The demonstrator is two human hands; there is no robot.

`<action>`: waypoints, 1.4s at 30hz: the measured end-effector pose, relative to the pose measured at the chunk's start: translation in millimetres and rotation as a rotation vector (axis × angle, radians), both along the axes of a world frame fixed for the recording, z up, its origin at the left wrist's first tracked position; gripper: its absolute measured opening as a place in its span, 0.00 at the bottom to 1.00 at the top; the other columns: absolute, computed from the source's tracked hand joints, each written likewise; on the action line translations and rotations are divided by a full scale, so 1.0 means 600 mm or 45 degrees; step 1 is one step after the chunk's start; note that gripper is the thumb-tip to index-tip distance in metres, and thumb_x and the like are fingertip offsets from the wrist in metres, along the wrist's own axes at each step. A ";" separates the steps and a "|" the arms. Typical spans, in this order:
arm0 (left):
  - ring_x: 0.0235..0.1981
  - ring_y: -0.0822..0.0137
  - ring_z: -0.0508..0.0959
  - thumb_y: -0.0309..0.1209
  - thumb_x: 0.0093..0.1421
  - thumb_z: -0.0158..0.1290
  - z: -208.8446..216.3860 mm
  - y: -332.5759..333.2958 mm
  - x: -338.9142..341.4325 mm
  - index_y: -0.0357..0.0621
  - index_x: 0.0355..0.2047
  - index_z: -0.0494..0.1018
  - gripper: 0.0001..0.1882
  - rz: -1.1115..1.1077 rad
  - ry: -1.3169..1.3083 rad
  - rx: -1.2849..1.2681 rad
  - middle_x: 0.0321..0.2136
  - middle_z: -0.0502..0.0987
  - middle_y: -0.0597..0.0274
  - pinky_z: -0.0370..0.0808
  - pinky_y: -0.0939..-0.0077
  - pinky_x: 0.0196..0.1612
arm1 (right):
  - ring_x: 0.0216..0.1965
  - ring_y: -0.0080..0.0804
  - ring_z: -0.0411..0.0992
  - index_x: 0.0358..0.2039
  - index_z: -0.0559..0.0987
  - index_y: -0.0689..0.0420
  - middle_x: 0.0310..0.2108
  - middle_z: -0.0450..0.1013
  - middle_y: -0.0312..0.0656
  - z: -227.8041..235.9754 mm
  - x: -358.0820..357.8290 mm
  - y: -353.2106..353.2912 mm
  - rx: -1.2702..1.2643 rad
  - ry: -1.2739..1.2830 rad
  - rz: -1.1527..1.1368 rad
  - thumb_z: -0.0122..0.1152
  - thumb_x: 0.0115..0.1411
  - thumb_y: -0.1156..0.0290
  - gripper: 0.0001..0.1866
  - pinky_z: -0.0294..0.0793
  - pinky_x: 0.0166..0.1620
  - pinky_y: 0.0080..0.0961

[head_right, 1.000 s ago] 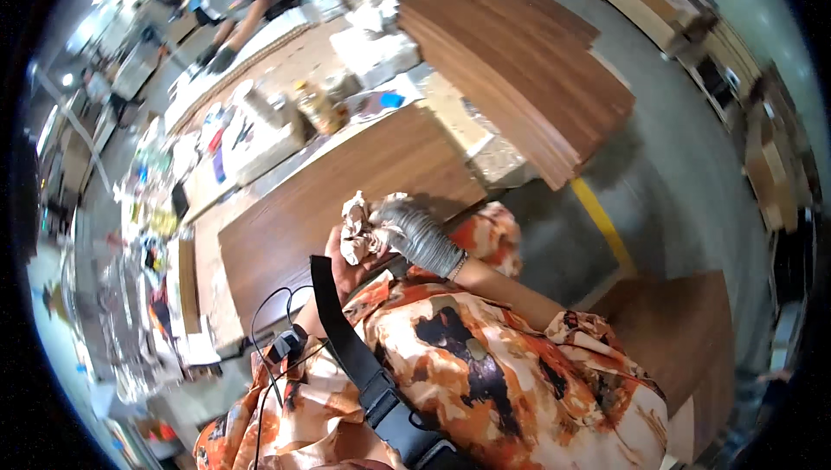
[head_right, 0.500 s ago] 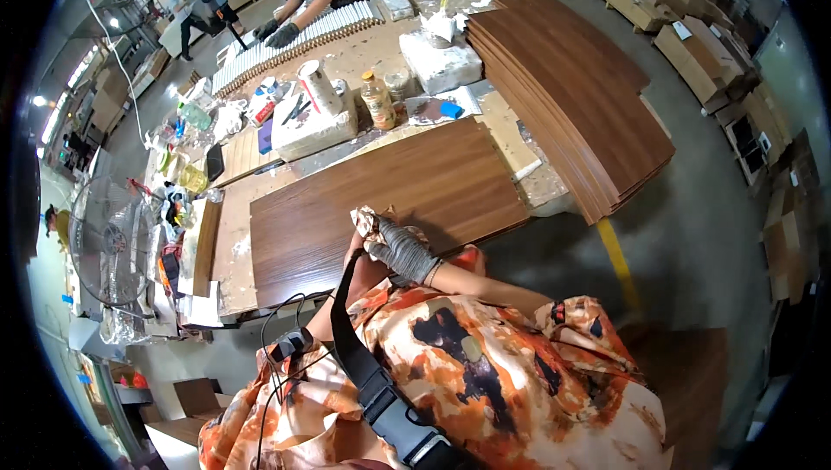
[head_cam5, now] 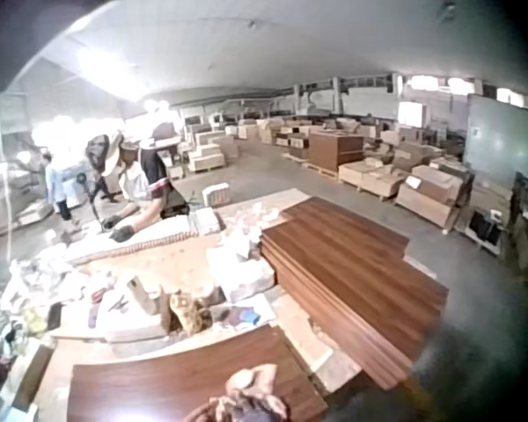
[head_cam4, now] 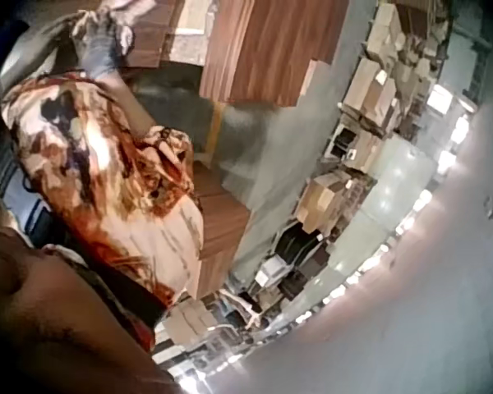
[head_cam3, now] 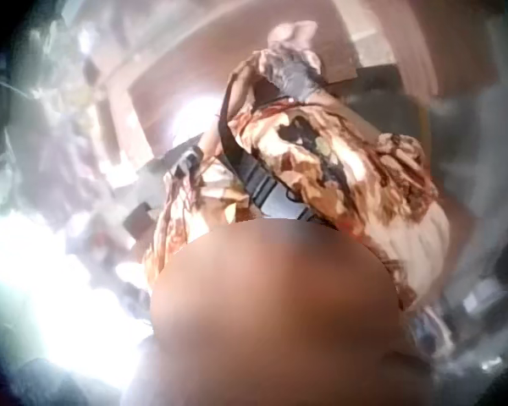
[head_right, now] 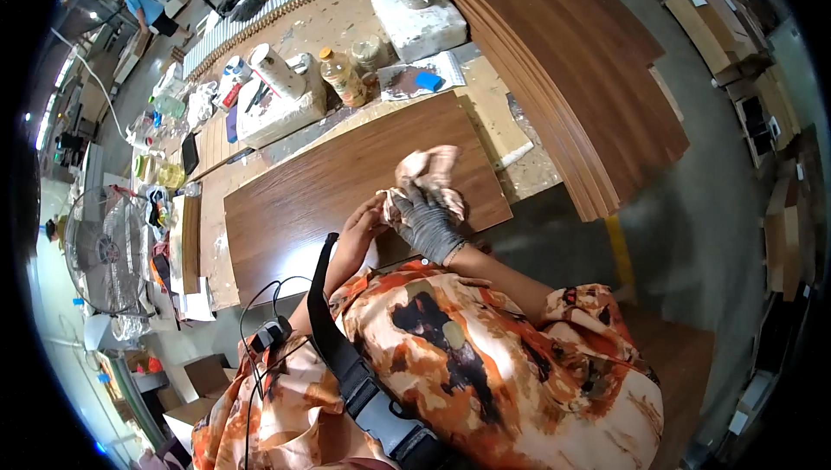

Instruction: The person wipes a wooden panel with a cloth, applies liquid from a bottle to the panel, and continues wiping the surface with the cloth.

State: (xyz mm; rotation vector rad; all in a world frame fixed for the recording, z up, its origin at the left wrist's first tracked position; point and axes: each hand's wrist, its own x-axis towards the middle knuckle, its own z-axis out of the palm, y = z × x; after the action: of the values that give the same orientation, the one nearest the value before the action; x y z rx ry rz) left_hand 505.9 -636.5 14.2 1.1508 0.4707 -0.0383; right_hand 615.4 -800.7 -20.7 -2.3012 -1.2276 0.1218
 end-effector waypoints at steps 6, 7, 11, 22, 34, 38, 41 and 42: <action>0.59 0.53 0.71 0.19 0.57 0.55 0.024 0.006 0.046 0.45 0.70 0.61 0.39 -0.092 -0.065 1.036 0.68 0.58 0.50 0.66 0.60 0.65 | 0.48 0.49 0.73 0.50 0.74 0.59 0.47 0.73 0.51 -0.064 0.042 0.069 0.728 0.998 0.050 0.59 0.59 0.72 0.17 0.73 0.50 0.40; 0.62 0.48 0.68 0.20 0.53 0.59 0.027 0.022 0.016 0.49 0.70 0.61 0.42 0.009 -0.166 1.517 0.68 0.58 0.47 0.63 0.56 0.68 | 0.43 0.47 0.74 0.45 0.75 0.57 0.42 0.74 0.48 -0.051 0.035 0.093 0.509 0.938 0.222 0.59 0.59 0.71 0.13 0.75 0.46 0.39; 0.58 0.47 0.71 0.19 0.53 0.59 0.015 0.065 -0.047 0.49 0.70 0.59 0.43 -0.130 0.010 0.740 0.56 0.69 0.45 0.70 0.60 0.62 | 0.50 0.45 0.71 0.36 0.79 0.53 0.44 0.75 0.43 -0.036 0.036 0.127 0.202 0.185 0.831 0.64 0.52 0.65 0.11 0.70 0.53 0.37; 0.47 0.46 0.72 0.24 0.52 0.63 -0.004 0.113 -0.107 0.40 0.49 0.75 0.22 -0.034 -0.131 1.296 0.44 0.72 0.49 0.71 0.58 0.52 | 0.73 0.48 0.49 0.71 0.58 0.45 0.71 0.54 0.48 0.055 0.003 0.132 -0.198 -0.224 0.603 0.71 0.51 0.44 0.51 0.43 0.73 0.53; 0.58 0.48 0.67 0.47 0.57 0.63 0.006 0.225 -0.252 0.51 0.52 0.76 0.25 0.312 0.247 1.673 0.53 0.71 0.51 0.60 0.53 0.60 | 0.75 0.45 0.45 0.66 0.69 0.44 0.75 0.49 0.42 0.073 -0.049 0.239 -0.439 -0.419 0.617 0.53 0.64 0.51 0.30 0.43 0.72 0.56; 0.56 0.44 0.71 0.35 0.62 0.58 -0.066 0.333 -0.316 0.43 0.50 0.76 0.18 0.716 0.377 1.850 0.55 0.72 0.45 0.65 0.50 0.60 | 0.75 0.44 0.46 0.67 0.67 0.44 0.75 0.50 0.44 -0.008 0.015 0.244 -0.353 -0.245 0.540 0.49 0.66 0.56 0.28 0.47 0.71 0.56; 0.62 0.41 0.66 0.41 0.67 0.52 -0.094 0.376 -0.373 0.41 0.61 0.69 0.26 0.835 0.791 1.965 0.61 0.67 0.39 0.59 0.47 0.65 | 0.66 0.49 0.58 0.58 0.72 0.52 0.63 0.63 0.50 0.022 -0.025 0.205 -0.011 -0.685 0.768 0.55 0.62 0.49 0.29 0.58 0.62 0.55; 0.64 0.42 0.64 0.44 0.68 0.50 -0.091 0.381 -0.369 0.41 0.64 0.66 0.29 0.844 0.961 1.934 0.63 0.65 0.39 0.56 0.46 0.66 | 0.63 0.48 0.60 0.57 0.73 0.52 0.60 0.64 0.49 0.038 -0.017 0.206 0.003 -0.660 0.741 0.56 0.60 0.47 0.29 0.58 0.61 0.56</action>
State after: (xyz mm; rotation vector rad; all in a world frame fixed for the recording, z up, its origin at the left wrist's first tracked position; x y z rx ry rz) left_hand 284.6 -407.6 -40.2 2.3880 1.7031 0.5738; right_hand 604.9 -677.4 1.8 -1.9601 -2.1298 -0.2915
